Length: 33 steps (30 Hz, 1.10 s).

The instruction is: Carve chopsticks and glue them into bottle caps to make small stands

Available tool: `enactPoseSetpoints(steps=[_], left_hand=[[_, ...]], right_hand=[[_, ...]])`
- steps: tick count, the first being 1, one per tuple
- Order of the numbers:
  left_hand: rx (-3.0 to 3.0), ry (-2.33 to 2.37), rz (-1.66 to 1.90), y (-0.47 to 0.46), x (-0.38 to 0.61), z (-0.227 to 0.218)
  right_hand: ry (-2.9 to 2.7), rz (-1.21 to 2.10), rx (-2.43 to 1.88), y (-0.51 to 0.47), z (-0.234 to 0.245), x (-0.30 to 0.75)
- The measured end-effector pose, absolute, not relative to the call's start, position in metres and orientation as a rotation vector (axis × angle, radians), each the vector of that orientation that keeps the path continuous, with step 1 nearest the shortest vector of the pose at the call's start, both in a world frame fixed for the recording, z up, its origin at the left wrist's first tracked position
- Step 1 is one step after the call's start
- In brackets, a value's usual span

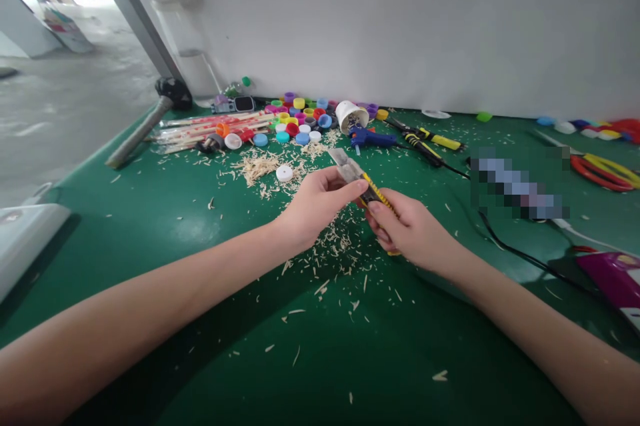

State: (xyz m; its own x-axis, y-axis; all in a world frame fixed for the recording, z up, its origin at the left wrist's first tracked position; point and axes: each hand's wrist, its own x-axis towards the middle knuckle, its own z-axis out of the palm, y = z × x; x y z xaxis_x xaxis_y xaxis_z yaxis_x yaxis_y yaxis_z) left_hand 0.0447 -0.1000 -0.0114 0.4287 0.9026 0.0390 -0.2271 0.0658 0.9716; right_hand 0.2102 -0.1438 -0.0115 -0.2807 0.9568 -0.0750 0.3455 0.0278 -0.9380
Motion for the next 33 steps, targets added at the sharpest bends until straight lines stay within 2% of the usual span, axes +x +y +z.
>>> enactPoseSetpoints(steps=[10,17,25,33], left_hand=[[1.16,0.703,0.936,-0.087,0.034,-0.011],[1.146,0.739,0.911,-0.082,0.031,-0.015],[1.197,0.763,0.944,-0.087,0.035,-0.017],[1.335,0.791,0.977,-0.089,0.037,-0.015]], right_hand=[[-1.481,1.569,-1.121,-0.14,-0.009,0.213],[-1.641,1.358,-1.272,-0.135,-0.012,0.221],[-1.58,1.201,-1.279,-0.137,-0.015,0.214],[-1.432,1.319,-1.255,-0.138,-0.018,0.21]])
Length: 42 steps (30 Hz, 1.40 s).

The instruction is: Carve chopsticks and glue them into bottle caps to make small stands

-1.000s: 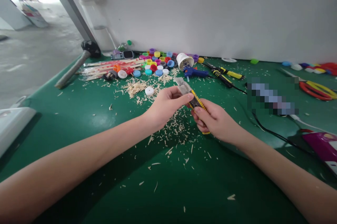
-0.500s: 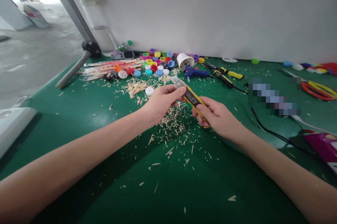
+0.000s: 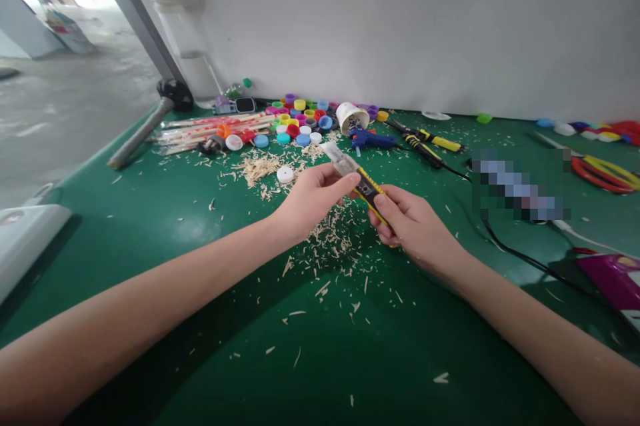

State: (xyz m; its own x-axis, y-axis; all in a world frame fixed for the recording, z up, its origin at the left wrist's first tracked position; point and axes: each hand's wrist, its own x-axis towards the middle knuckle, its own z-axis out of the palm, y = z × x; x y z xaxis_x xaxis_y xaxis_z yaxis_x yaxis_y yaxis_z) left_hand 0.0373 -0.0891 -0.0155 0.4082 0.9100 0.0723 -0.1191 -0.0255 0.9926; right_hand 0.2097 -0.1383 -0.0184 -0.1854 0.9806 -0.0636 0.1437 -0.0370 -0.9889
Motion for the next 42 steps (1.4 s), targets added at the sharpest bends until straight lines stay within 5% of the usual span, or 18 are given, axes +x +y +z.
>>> enactPoseSetpoints(steps=[30,39,42], left_hand=[[1.258,1.002,0.934,-0.1,0.044,-0.007],[1.712,1.031,0.667,-0.094,0.03,0.022],[2.178,0.743,0.257,-0.122,0.023,0.044]], right_hand=[[-1.654,1.252,-1.379,-0.144,-0.015,0.207],[-1.139,1.288,-1.249,-0.135,-0.008,0.212],[-1.072,1.224,-1.303,-0.131,-0.008,0.217]])
